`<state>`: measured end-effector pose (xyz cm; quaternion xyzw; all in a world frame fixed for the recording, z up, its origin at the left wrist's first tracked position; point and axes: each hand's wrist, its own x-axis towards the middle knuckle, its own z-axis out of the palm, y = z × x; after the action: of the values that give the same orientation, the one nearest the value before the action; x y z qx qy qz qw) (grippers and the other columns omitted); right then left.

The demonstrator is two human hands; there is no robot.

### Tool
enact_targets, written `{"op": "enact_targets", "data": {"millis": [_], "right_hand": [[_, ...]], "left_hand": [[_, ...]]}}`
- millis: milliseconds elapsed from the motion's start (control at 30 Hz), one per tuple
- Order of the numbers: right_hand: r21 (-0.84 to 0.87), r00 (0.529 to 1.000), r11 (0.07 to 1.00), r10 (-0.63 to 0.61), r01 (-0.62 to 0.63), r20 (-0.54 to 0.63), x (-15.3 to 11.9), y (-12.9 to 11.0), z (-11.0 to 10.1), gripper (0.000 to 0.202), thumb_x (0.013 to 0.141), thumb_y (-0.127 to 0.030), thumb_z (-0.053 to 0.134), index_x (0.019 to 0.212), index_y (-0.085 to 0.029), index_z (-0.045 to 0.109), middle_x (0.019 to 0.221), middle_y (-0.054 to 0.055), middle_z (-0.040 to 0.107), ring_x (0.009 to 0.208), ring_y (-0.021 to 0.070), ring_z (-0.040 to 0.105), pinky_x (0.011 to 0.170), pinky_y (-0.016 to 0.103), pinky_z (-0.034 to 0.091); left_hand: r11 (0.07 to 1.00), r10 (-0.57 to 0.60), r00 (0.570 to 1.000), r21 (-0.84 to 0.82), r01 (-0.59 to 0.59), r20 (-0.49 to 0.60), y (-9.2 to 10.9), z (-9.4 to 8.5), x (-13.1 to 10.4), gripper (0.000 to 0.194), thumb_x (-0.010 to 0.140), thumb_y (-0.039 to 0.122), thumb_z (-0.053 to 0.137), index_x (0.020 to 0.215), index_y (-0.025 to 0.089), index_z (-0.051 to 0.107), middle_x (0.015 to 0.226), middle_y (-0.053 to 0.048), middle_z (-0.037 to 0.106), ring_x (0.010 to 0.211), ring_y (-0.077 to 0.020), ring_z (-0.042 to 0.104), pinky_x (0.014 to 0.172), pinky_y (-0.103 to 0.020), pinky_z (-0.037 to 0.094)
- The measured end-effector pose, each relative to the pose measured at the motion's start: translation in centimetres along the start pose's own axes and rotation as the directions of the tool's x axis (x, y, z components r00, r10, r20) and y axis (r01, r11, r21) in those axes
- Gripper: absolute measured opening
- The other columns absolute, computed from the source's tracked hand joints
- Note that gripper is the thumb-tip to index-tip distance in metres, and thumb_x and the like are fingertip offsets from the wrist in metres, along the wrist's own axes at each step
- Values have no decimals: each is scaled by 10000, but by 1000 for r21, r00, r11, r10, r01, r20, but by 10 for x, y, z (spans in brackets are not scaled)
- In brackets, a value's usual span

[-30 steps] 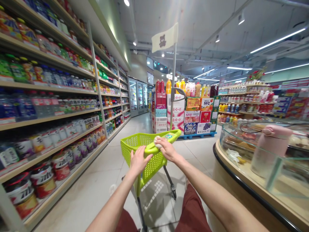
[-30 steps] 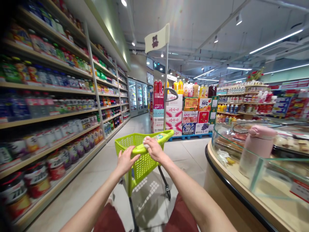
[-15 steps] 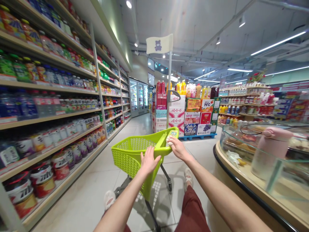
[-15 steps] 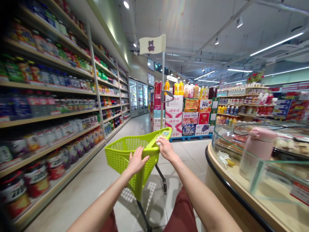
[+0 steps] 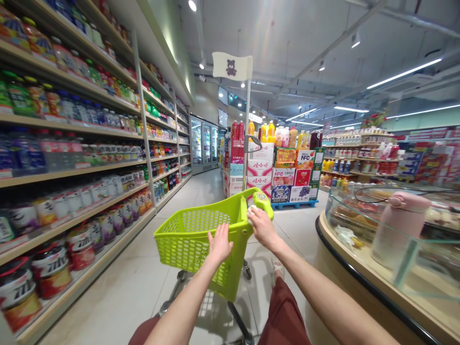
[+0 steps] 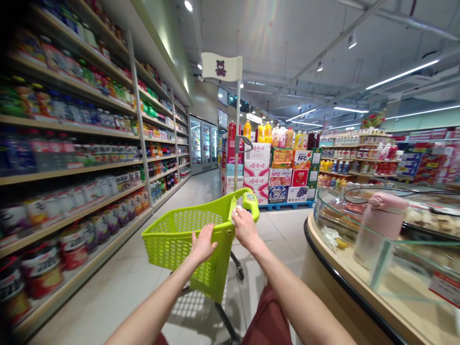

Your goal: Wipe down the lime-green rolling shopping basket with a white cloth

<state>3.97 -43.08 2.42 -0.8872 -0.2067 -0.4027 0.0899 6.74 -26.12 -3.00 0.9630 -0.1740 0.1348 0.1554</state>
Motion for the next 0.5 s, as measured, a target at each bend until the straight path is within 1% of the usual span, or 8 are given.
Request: {"op": "enact_targets", "data": {"millis": [67,100,167,267,333,400,433,500], "right_hand": [[-24,997,997,70,-71,-21,2,9,1,391,709,-39,412,1042,-170,568,1179,114,493,1137,239,387,946,429,329],[-37,995,995,94,-95,-15,3,10,5,394,700,-33,409,1033,-166,571,1168,114,496,1126,240,395,940,426,334],[-59,995,994,98,-96,21,3,3,17,380,690,-35,421,1016,-155,576,1157,121,496,1107,250,402,925,427,345],[-54,998,999,8,-5,66,-1,-16,41,355,711,-58,447,1034,-146,565,1179,136,477,1124,268,377,923,439,343],[-19,993,997,-77,79,86,-4,-24,52,345,731,-68,454,1047,-160,557,1176,131,482,1141,258,363,930,431,339],[4,987,992,-126,126,96,-5,-20,52,341,742,-66,451,1049,-171,555,1163,125,493,1151,242,361,937,415,338],[-2,988,993,-121,122,94,-5,-13,49,340,743,-61,446,1045,-171,559,1163,126,494,1151,238,365,938,411,338],[-46,996,997,-52,56,72,-3,4,37,347,740,-48,432,1037,-166,567,1175,132,487,1141,238,380,934,409,340]], "left_hand": [[1000,26,999,-5,-26,23,-2,2,0,670,728,275,439,1343,168,195,1430,-91,222,1321,-240,155,1035,-583,112],[999,39,999,-12,-39,28,-1,4,0,671,730,279,437,1344,166,191,1431,-90,218,1322,-238,151,1036,-580,115],[998,68,997,-16,-68,22,0,7,-2,667,733,280,435,1345,172,192,1432,-84,217,1324,-232,147,1040,-574,114],[995,103,995,8,-103,-7,-2,13,-5,661,731,254,440,1343,194,198,1431,-67,224,1324,-220,152,1045,-573,98],[993,111,994,27,-111,-14,-5,16,-6,660,730,242,441,1343,199,200,1431,-64,228,1323,-222,154,1045,-575,93],[993,112,994,29,-112,-5,-6,16,-8,658,731,245,441,1343,198,203,1430,-69,227,1323,-226,153,1046,-572,96],[994,110,994,20,-111,4,-6,15,-8,656,732,250,440,1343,198,206,1431,-71,226,1323,-227,154,1046,-569,101],[994,111,994,-8,-110,19,-6,13,-9,645,737,263,437,1340,203,216,1431,-72,225,1321,-223,161,1046,-563,107]]}}
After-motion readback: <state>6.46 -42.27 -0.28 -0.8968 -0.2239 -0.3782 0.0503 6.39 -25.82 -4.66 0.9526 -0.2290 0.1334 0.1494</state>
